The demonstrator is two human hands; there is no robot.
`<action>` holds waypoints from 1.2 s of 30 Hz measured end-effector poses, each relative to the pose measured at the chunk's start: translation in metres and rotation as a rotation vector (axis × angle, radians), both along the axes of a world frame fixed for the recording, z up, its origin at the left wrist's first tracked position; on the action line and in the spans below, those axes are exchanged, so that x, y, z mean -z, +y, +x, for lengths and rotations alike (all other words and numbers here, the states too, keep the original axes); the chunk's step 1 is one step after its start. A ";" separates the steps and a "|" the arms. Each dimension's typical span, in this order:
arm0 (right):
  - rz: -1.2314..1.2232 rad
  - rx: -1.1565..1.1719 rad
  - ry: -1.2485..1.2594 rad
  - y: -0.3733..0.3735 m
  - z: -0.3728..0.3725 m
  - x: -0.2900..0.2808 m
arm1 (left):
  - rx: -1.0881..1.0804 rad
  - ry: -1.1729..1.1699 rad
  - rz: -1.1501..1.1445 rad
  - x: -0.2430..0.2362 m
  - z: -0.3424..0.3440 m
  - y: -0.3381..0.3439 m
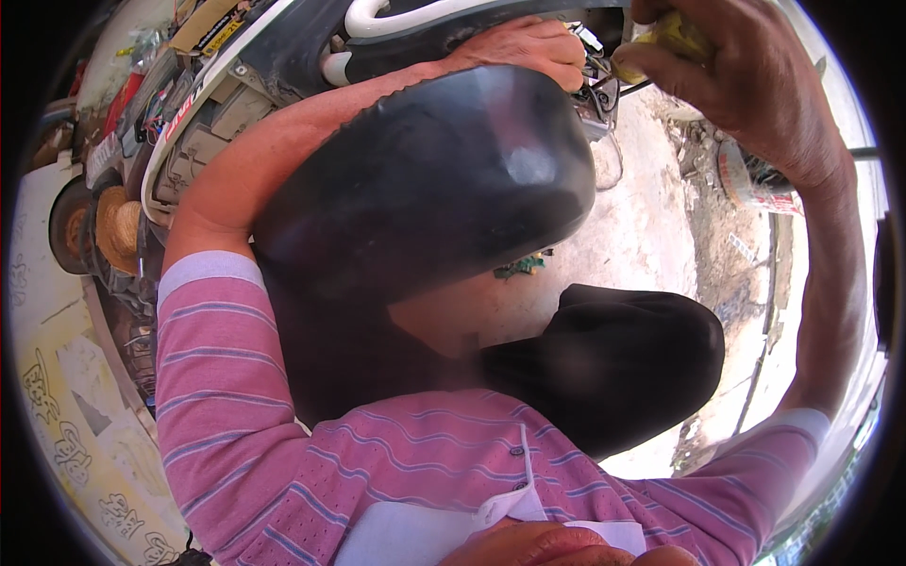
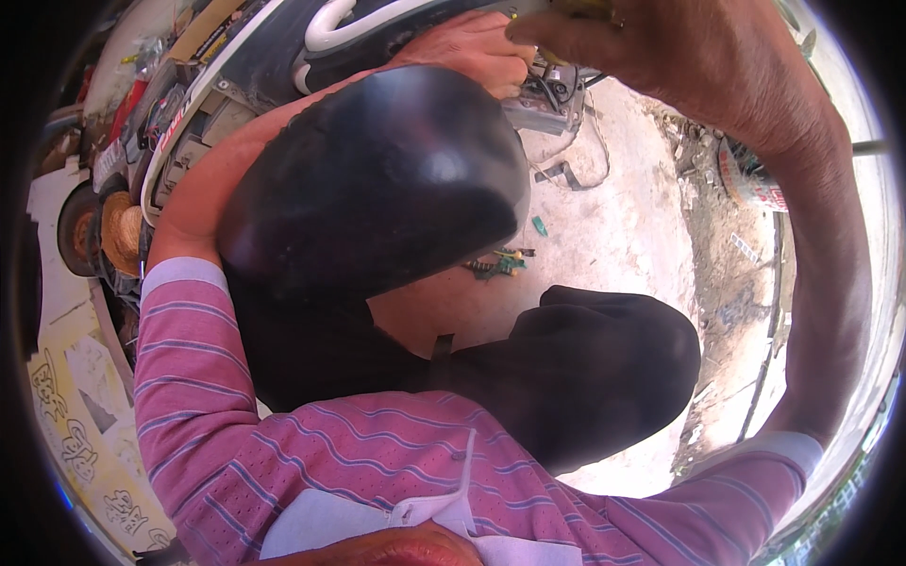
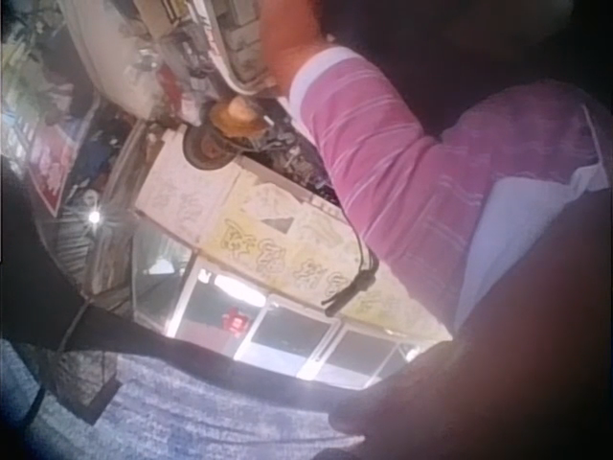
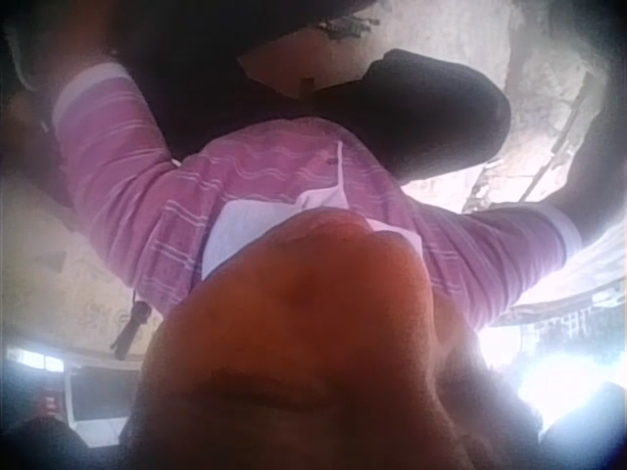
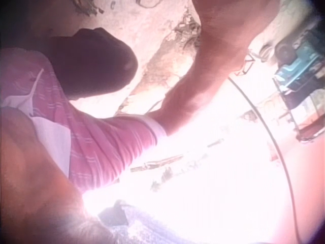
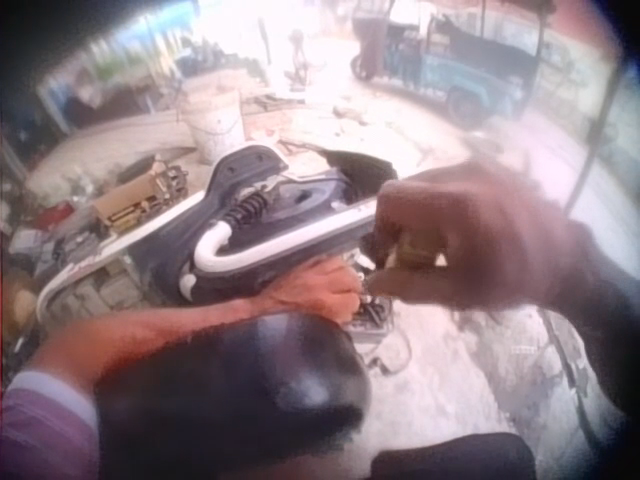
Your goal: The person works on the wiring of an electric scooter, using a screwdriver to tighten components and hands to manipulate various wires near the seat area.
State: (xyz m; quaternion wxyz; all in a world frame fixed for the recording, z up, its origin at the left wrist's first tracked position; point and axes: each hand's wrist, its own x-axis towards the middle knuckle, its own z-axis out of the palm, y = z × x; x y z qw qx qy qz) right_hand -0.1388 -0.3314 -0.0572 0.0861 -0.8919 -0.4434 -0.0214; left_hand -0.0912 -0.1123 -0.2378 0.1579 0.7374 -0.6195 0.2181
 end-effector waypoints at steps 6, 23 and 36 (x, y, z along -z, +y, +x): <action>-0.061 -0.165 0.047 -0.001 0.011 0.003 | -0.030 0.077 -0.004 0.008 0.001 0.007; 0.278 -0.132 -0.299 0.018 -0.010 0.018 | 0.024 0.214 0.015 0.000 -0.007 0.009; 0.122 -0.027 -0.187 0.023 -0.008 0.014 | 0.005 0.205 0.044 -0.001 -0.008 0.014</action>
